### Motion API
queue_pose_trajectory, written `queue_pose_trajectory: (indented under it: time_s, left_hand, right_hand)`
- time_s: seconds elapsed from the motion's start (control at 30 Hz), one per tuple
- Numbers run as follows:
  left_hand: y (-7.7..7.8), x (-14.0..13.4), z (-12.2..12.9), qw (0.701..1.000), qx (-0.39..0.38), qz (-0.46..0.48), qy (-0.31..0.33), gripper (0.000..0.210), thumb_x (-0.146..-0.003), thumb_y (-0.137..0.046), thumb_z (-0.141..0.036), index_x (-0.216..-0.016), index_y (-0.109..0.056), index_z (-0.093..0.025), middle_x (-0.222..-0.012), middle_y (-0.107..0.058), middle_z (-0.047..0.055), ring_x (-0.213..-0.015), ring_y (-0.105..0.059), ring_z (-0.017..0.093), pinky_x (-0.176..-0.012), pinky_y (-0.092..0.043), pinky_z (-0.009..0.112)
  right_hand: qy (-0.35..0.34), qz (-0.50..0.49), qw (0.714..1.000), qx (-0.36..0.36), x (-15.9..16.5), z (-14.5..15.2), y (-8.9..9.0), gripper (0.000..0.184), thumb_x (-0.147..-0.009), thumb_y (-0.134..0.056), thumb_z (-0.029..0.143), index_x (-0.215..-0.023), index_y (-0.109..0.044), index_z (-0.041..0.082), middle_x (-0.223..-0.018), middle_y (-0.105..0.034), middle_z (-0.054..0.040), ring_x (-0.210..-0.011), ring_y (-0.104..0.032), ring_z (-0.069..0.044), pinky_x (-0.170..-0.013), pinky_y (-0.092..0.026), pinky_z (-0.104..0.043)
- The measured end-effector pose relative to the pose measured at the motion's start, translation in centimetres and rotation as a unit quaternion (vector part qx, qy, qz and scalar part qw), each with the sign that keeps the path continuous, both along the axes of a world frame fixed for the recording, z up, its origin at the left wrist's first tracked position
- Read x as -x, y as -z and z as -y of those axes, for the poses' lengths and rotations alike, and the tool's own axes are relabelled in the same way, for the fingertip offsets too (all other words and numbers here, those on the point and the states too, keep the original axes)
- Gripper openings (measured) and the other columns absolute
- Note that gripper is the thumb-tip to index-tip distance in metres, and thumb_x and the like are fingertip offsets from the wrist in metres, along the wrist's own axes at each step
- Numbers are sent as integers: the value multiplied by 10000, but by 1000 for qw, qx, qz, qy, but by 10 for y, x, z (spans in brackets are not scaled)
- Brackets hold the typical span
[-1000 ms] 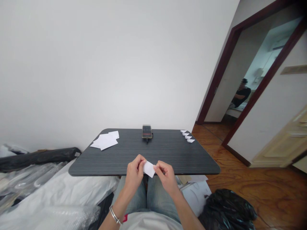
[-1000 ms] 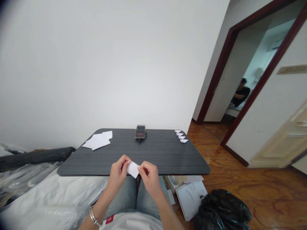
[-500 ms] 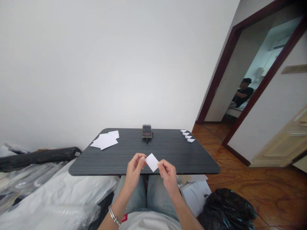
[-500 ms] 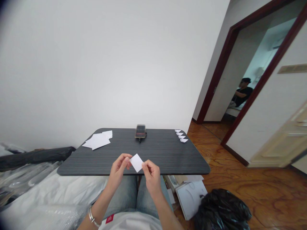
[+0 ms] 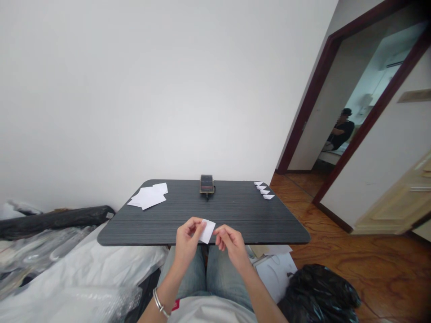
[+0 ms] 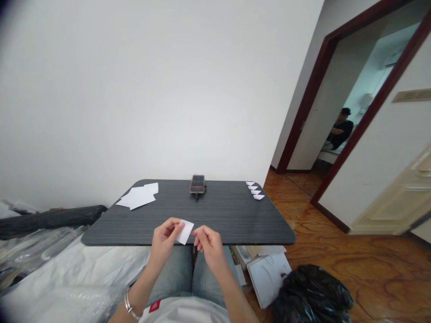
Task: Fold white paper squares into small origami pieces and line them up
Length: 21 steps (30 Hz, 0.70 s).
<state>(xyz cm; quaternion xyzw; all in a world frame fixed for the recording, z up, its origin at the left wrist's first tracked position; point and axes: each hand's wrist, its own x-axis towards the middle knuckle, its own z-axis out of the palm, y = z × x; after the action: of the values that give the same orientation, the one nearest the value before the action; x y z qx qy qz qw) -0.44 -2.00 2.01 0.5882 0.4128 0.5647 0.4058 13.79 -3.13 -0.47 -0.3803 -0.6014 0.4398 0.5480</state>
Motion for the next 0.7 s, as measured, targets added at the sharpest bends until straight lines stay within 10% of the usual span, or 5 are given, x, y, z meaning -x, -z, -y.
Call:
queue_pose_trajectory:
  time_s: [0.33,0.7]
  left_hand:
    - [2,-5,2,997,-4,-27,76,324,-744,-583,-293,-1031,-530,-153,-558,-470,-49,-519,-459,98,-507,-357,189]
    - [3,-4,-2,998,9,-2,70,252,-738,-581,-312,-925,-567,-144,-758,-632,40,-646,-558,143,-565,-411,212]
  right_hand:
    - [79,-52,995,6,2,2,-5,287,-784,-530,376,-597,-489,163,-480,-485,40,-387,-411,-64,-380,-312,-178]
    - [109,-58,992,-7,3,5,-8,186,-745,-590,311,-849,-617,159,-693,-647,-47,-595,-606,-164,-419,-404,-212]
